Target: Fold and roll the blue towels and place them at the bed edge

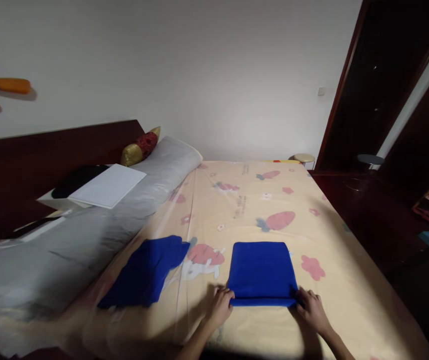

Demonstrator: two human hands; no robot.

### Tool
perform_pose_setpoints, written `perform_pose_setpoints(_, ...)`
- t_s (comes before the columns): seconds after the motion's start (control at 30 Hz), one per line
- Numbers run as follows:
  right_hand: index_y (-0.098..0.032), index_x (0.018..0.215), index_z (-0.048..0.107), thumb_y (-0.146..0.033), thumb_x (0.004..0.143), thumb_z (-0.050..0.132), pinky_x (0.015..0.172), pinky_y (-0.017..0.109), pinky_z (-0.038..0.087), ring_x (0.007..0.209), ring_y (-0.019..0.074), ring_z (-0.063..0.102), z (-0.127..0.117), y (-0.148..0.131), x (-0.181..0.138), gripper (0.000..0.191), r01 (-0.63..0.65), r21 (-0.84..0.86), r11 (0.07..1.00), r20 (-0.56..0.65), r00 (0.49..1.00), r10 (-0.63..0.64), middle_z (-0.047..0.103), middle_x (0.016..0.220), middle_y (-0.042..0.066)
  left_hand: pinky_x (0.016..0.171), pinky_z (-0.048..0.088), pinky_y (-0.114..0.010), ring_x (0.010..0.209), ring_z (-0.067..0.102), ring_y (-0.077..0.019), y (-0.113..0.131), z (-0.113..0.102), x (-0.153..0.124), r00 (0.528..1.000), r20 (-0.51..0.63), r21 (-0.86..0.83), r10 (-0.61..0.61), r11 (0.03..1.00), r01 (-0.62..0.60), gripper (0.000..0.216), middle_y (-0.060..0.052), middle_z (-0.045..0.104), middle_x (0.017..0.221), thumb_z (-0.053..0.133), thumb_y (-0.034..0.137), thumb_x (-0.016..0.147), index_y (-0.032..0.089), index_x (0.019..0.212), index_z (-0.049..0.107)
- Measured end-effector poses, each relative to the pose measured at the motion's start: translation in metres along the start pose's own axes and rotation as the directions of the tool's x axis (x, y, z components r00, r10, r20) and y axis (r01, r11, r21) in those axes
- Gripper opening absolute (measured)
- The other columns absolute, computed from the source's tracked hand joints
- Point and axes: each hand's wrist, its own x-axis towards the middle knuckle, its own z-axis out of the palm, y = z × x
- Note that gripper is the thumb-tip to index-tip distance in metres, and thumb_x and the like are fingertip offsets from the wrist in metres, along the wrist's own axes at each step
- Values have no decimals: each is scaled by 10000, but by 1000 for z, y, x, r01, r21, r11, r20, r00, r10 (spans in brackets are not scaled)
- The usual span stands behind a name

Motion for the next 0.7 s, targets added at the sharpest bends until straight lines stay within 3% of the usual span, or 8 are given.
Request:
perform_pose_setpoints(0.07, -253, 1082, 630, -277, 790, 494, 851, 377, 429, 944, 222, 607, 4, -3, 1, 324, -28, -41, 999, -51, 998, 26, 708, 976, 32, 1050, 362, -437, 1123, 581, -219, 4, 4, 1, 999, -17, 19, -44, 999, 44, 336, -26, 717, 1024, 497, 66, 716, 250, 934, 676)
perform_pose_setpoints(0.17, -216, 1132, 606, -188, 816, 423, 903, 431, 402, 1042, 258, 581, 19, -24, 3, 367, -51, -100, 994, -139, 990, 37, 673, 1114, 105, 1100, 309, -526, 1262, 494, -277, 28, 14, 1, 993, -91, 48, -79, 995, 83, 425, -94, 645, 1243, 435, 103, 804, 223, 1169, 619)
perform_pose_setpoints(0.3, -277, 1162, 594, -170, 837, 456, 986, 357, 383, 1101, 187, 580, 51, -73, 8, 369, 126, -107, 986, -121, 983, -139, 670, 1192, 34, 1053, 428, -342, 1251, 518, -173, 75, 37, 2, 986, -136, 62, 99, 994, -91, 478, 15, 617, 1327, 361, 141, 892, 341, 1291, 531)
perform_pose_setpoints(0.37, -316, 1201, 576, -222, 858, 483, 1009, 331, 379, 1108, 158, 592, 60, -86, 9, 368, 214, -103, 972, -96, 970, -223, 682, 1198, -10, 1001, 472, -252, 1235, 533, -118, 83, 46, 3, 967, -157, 76, 199, 979, -189, 518, 74, 614, 1339, 359, 125, 894, 385, 1322, 492)
perform_pose_setpoints(0.43, -320, 1275, 538, -279, 900, 452, 1027, 351, 377, 1160, 162, 585, 61, -82, 8, 387, 244, -108, 964, -93, 963, -254, 667, 1257, -7, 1006, 477, -232, 1248, 531, -101, 68, 49, 1, 946, -179, 117, 271, 960, -253, 590, 79, 590, 1382, 368, 90, 874, 375, 1387, 421)
perform_pose_setpoints(0.53, -286, 1343, 502, -367, 941, 395, 1030, 413, 387, 1245, 209, 551, 48, -45, 0, 424, 200, -143, 969, -129, 967, -219, 612, 1352, 38, 1065, 454, -319, 1289, 518, -137, 14, 44, -8, 926, -223, 219, 303, 942, -255, 656, 32, 554, 1432, 354, 52, 859, 334, 1451, 333)
perform_pose_setpoints(0.63, -302, 1348, 505, -425, 939, 391, 1007, 449, 413, 1287, 237, 521, 38, -11, -11, 443, 101, -195, 976, -168, 976, -135, 579, 1390, 37, 1057, 453, -410, 1325, 493, -178, -31, 37, -20, 939, -243, 288, 242, 943, -168, 675, 4, 531, 1450, 323, 25, 855, 329, 1457, 316)
perform_pose_setpoints(0.7, -304, 1355, 501, -404, 942, 372, 1008, 465, 418, 1317, 249, 491, 40, -8, -14, 444, 50, -202, 978, -186, 979, -89, 544, 1424, 42, 1052, 444, -463, 1365, 448, -206, -33, 36, -24, 945, -278, 314, 174, 946, -82, 713, -10, 496, 1475, 307, -5, 836, 333, 1463, 294)
